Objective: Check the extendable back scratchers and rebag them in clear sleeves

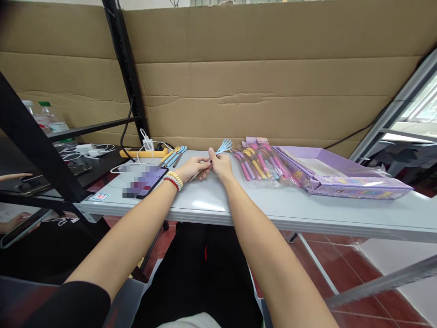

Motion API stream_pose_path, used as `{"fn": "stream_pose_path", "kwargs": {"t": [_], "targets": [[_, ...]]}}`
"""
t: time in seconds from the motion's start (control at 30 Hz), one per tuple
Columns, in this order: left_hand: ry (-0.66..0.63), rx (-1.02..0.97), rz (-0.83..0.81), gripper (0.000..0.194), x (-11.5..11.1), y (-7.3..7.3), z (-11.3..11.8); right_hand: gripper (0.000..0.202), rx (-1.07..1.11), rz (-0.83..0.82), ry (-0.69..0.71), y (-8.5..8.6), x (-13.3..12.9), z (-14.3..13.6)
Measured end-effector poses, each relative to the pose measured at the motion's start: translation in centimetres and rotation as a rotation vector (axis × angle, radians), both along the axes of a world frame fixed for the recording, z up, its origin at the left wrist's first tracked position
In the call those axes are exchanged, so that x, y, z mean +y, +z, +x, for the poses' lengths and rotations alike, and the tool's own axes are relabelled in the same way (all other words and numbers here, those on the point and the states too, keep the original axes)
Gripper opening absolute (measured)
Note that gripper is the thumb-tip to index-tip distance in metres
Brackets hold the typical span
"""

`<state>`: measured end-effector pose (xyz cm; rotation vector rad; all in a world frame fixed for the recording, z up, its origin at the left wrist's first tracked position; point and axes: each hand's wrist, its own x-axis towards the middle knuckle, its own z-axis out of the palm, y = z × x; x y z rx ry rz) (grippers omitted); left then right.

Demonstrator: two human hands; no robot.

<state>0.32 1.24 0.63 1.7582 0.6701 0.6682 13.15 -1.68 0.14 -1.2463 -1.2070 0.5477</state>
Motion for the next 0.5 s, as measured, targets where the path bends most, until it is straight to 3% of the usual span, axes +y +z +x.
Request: {"fn": "stream_pose_path", "kwargs": {"t": [0.13,0.2,0.33,0.5], "targets": [[0.199,0.151,0.531,0.026,0.1,-0.2,0.0,0.059,0.155,0.047,0.019,0.5,0.2,-0.1],[0.287,0.235,0.690,0.029,-0.2,-0.2,-0.1,0.056,0.261,0.091,-0.005,0.8,0.1,-0.1],[0.407,0.435,0.720,0.042,-1.3,0.2,0.0,0.053,0.377,0.177,-0.111,1.2,0.0,0.7],[0.449,0.588,0.673,0.052,-3.9,1.3,0.2,0.052,0.040,0.262,-0.231,1.2,0.5,3.0]]}}
